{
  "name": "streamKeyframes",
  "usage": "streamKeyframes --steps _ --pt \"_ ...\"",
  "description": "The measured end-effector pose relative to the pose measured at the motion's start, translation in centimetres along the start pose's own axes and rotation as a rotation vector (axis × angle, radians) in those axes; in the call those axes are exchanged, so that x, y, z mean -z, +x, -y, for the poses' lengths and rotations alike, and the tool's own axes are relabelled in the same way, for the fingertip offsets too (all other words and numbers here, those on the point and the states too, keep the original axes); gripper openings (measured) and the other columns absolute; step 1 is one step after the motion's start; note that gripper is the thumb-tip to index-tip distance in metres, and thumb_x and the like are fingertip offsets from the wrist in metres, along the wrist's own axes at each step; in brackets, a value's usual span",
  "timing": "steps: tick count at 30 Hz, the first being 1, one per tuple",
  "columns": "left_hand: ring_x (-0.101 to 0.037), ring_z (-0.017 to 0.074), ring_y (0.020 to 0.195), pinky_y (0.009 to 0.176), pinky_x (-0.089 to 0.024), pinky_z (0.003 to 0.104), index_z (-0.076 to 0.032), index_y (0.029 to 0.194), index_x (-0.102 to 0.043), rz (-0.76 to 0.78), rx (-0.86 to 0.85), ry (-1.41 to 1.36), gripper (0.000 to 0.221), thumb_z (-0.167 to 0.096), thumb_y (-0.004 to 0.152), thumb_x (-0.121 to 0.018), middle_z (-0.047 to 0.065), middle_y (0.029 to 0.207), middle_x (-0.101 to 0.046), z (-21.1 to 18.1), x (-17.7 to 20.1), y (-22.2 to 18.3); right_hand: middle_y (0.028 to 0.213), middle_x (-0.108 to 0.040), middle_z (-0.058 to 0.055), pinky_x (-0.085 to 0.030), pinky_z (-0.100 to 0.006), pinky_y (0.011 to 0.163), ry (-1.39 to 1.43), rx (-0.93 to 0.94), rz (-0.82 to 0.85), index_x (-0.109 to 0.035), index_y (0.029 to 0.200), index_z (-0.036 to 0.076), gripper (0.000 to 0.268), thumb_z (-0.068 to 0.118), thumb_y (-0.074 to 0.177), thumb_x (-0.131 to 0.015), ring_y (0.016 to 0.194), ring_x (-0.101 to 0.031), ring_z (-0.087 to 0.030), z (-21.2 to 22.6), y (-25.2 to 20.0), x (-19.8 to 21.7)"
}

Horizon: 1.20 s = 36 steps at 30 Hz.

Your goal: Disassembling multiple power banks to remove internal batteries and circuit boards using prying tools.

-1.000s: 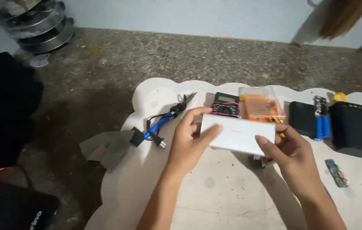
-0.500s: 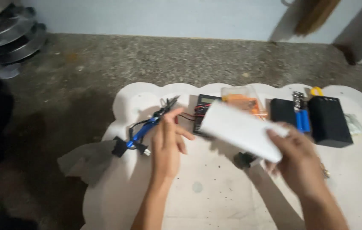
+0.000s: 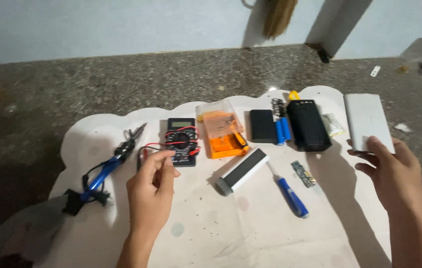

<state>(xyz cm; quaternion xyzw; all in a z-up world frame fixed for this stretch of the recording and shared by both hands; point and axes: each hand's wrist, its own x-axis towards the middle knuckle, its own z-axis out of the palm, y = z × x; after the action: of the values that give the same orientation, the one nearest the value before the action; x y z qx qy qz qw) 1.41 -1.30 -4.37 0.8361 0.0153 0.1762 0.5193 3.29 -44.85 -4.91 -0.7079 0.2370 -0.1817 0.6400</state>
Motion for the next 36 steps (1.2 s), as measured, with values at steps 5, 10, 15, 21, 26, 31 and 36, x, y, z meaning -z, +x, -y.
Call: streamKeyframes --steps 5,10,15,21,26,31,36 --pt "-0.069 0.0218 0.088 0.076 -0.051 0.037 -0.013 0.115 -0.070 0.108 -0.306 0.263 0.022 -0.016 0.095 -0.062 0.003 0.102 -0.077 -2.5 -2.4 1.8 0.098 -0.067 -0.010 -0.049 -0.031 0.065 -0.141 -0.104 -0.047 -0.059 0.126 0.008 0.024 0.025 0.110 -0.060 0.080 -0.065 -0.019 -1.4 1.7 0.5" --pt "-0.056 0.0279 0.119 0.098 -0.040 0.046 -0.018 0.144 -0.057 0.256 -0.649 0.724 0.058 -0.017 0.088 -0.071 0.002 0.134 -0.065 -1.5 -6.4 6.5 0.105 -0.071 -0.017 -0.050 -0.039 0.077 -0.412 -0.075 -0.039 -0.062 0.133 0.006 0.039 0.032 0.104 -0.062 0.090 -0.067 -0.026 -0.2 0.3 -0.8" --pt "-0.042 0.0299 0.144 0.116 -0.021 0.061 -0.016 0.145 -0.053 0.510 -0.551 0.803 0.053 -0.030 0.094 -0.063 0.010 0.152 -0.053 1.0 -8.6 8.3 0.107 -0.071 -0.017 -0.050 -0.041 0.081 -0.459 -0.096 -0.034 -0.062 0.135 0.006 0.041 0.033 0.104 -0.062 0.094 -0.067 -0.027 0.6 0.2 -1.0" --pt "-0.056 0.0272 0.133 0.116 -0.028 0.061 -0.016 0.147 -0.054 0.373 -0.682 0.778 0.054 -0.021 0.093 -0.062 0.007 0.148 -0.058 1.7 -8.2 7.4 0.089 -0.073 -0.019 -0.047 -0.041 0.066 -0.486 -0.104 -0.004 -0.062 0.134 0.007 0.038 0.034 0.106 -0.061 0.074 -0.064 -0.026 0.7 -0.1 -1.7" --pt "-0.066 0.0244 0.122 0.116 -0.032 0.058 -0.016 0.137 -0.065 0.291 -0.724 0.709 0.049 -0.004 0.090 -0.062 0.006 0.139 -0.066 1.9 -8.3 7.5 0.096 -0.072 -0.019 -0.048 -0.040 0.073 -0.446 -0.101 -0.022 -0.063 0.134 0.007 0.039 0.033 0.105 -0.063 0.082 -0.065 -0.026 0.6 -0.1 -1.5" --pt "-0.069 0.0232 0.119 0.119 -0.036 0.050 -0.006 0.132 -0.067 0.195 -0.721 0.630 0.051 0.009 0.084 -0.065 0.012 0.132 -0.070 2.7 -8.6 7.6 0.094 -0.071 -0.020 -0.048 -0.040 0.073 -0.409 -0.093 0.005 -0.061 0.138 0.006 0.040 0.030 0.106 -0.062 0.079 -0.064 -0.027 0.7 -0.3 -1.8" --pt "-0.068 0.0289 0.121 0.115 -0.047 0.047 -0.001 0.130 -0.067 0.114 -0.657 0.520 0.041 0.008 0.091 -0.067 0.016 0.132 -0.069 0.7 -7.6 5.6 0.098 -0.072 -0.018 -0.048 -0.041 0.074 -0.571 0.012 0.004 -0.066 0.128 0.001 0.038 0.030 0.102 -0.067 0.084 -0.067 -0.027 0.4 -0.2 -1.4"
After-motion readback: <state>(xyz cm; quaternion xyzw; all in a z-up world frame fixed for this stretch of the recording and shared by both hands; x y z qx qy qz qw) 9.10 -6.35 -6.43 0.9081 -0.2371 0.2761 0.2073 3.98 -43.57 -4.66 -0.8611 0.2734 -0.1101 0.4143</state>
